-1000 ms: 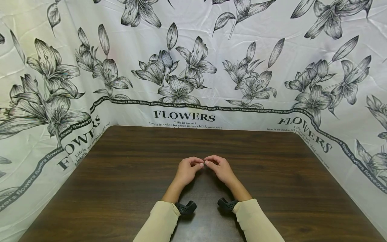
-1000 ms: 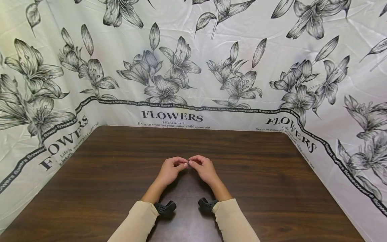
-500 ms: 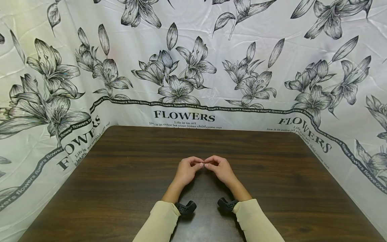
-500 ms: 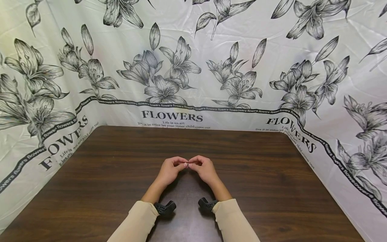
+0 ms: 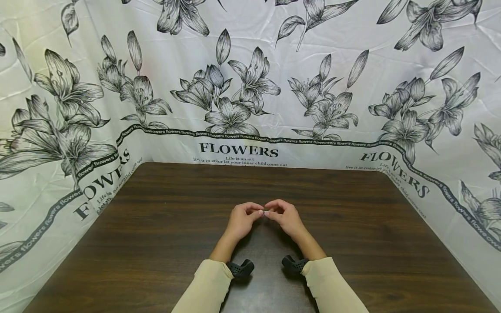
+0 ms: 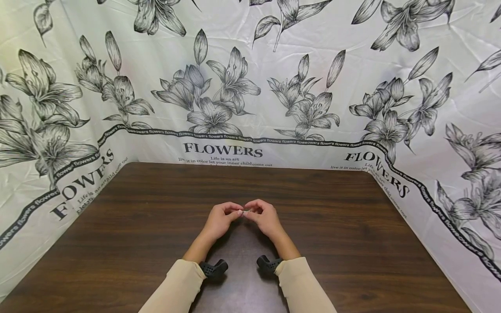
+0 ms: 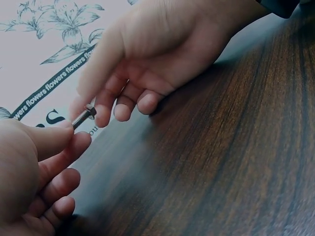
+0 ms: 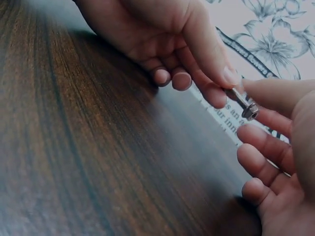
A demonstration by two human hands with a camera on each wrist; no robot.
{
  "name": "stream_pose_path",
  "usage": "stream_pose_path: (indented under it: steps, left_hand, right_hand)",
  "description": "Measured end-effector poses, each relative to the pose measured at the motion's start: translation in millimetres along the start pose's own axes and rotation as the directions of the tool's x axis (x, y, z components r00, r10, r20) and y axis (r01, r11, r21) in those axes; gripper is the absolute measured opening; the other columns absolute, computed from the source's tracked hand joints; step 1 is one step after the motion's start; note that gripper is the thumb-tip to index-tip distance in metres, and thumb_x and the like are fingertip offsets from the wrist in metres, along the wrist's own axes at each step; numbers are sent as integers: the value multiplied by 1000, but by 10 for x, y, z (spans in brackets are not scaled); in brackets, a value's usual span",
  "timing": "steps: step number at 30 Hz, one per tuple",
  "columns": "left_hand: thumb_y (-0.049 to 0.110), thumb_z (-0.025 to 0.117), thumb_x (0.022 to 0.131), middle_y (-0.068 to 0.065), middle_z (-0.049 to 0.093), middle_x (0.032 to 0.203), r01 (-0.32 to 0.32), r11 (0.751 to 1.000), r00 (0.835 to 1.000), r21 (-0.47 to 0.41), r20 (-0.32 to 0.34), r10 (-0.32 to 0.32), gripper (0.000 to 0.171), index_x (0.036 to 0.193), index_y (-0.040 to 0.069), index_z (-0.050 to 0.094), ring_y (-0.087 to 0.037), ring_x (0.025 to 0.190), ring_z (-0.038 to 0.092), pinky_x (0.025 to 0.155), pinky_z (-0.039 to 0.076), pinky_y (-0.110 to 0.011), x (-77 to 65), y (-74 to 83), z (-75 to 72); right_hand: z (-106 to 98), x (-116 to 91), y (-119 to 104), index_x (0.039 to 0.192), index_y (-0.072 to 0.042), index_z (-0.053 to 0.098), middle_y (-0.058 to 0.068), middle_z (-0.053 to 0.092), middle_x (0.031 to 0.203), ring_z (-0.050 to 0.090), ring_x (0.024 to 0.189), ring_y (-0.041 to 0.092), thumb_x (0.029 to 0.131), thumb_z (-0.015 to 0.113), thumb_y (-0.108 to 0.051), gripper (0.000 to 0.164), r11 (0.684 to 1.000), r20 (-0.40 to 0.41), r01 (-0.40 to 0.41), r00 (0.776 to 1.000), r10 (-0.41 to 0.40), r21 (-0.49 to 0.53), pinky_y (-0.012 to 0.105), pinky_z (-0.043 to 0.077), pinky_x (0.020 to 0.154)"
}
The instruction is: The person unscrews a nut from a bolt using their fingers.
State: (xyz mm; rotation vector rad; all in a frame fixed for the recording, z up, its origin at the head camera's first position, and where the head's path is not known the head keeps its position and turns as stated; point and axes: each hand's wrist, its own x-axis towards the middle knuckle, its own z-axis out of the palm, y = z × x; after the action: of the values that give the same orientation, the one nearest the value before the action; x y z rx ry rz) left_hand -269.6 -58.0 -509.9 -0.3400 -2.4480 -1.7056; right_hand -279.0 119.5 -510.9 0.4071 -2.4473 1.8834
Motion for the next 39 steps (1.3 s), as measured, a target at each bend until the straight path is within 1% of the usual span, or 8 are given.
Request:
stream_pose_path:
  steps: [3, 5, 10, 13, 20, 25, 34, 39]
  left_hand:
    - [8, 70, 89, 0, 71, 79, 12, 999, 1000, -51, -6, -12, 7, 95, 6, 74, -14, 76, 65, 68, 48, -30, 6, -15, 5]
    - [7, 69, 90, -2, 71, 80, 23, 996, 1000, -83, -10, -24, 7, 95, 4, 73, -15, 77, 66, 68, 49, -30, 9, -21, 8]
    - [7, 69, 90, -3, 72, 80, 39, 994, 999, -103, -14, -40, 8, 96, 4, 73, -18, 79, 67, 67, 48, -30, 11, -14, 7]
    - [8, 69, 90, -3, 72, 80, 39, 994, 999, -104, -12, -41, 9, 96, 3, 73, -20, 80, 68, 66, 47, -30, 9, -3, 3]
    - [7, 68, 91, -3, 71, 80, 39, 993, 999, -108, -3, -39, 10, 98, 1, 72, -23, 81, 67, 67, 47, -30, 5, 0, -5]
    - [7, 68, 90, -3, 71, 80, 39, 993, 999, -111, -8, -40, 7, 95, 4, 72, -23, 81, 67, 68, 47, -31, 4, 2, -1]
    - [7, 69, 90, -2, 71, 79, 41, 994, 999, -106, -16, -42, 6, 94, 5, 73, -18, 78, 66, 68, 46, -31, 12, -4, 2]
    - [7, 69, 90, -2, 71, 79, 28, 995, 999, -96, -16, -30, 6, 95, 5, 73, -17, 78, 66, 68, 47, -30, 10, 0, -2]
  right_hand:
    - [13, -3, 3, 98, -5, 71, 3, 62, 80, 55, 72, 18, 91, 70, -14, 12, 1000, -48, -13, 999, 12, -17, 28, 46, 64]
    - [21, 0, 7, 93, -4, 71, 2, 61, 77, 55, 70, 19, 93, 67, -18, 14, 999, -67, -22, 998, 19, -40, 30, 46, 64]
    - [34, 7, 4, 82, -1, 69, 0, 54, 66, 50, 63, 17, 94, 66, -24, 26, 994, -69, -27, 997, 19, -109, 29, 43, 60]
    - [35, 8, 3, 80, -2, 69, -1, 52, 64, 49, 62, 16, 93, 67, -23, 25, 992, -64, -16, 998, 9, -122, 29, 41, 58]
    - [22, 0, 12, 91, -7, 73, 1, 63, 78, 55, 72, 18, 89, 71, -12, 6, 997, -38, 10, 999, -13, -71, 29, 46, 64]
    - [9, -23, -39, 96, 0, 70, 5, 62, 78, 54, 69, 16, 86, 73, -6, 12, 999, -26, 28, 999, -28, -18, 26, 45, 62]
    - [5, -2, 15, 102, -1, 67, 5, 56, 74, 50, 64, 16, 82, 74, 1, 21, 997, -4, 74, 997, -74, 0, 24, 42, 58]
    - [18, -6, 18, 108, -4, 69, 3, 59, 77, 52, 67, 16, 87, 73, -8, 21, 994, 9, 68, 998, -68, -89, 26, 44, 60]
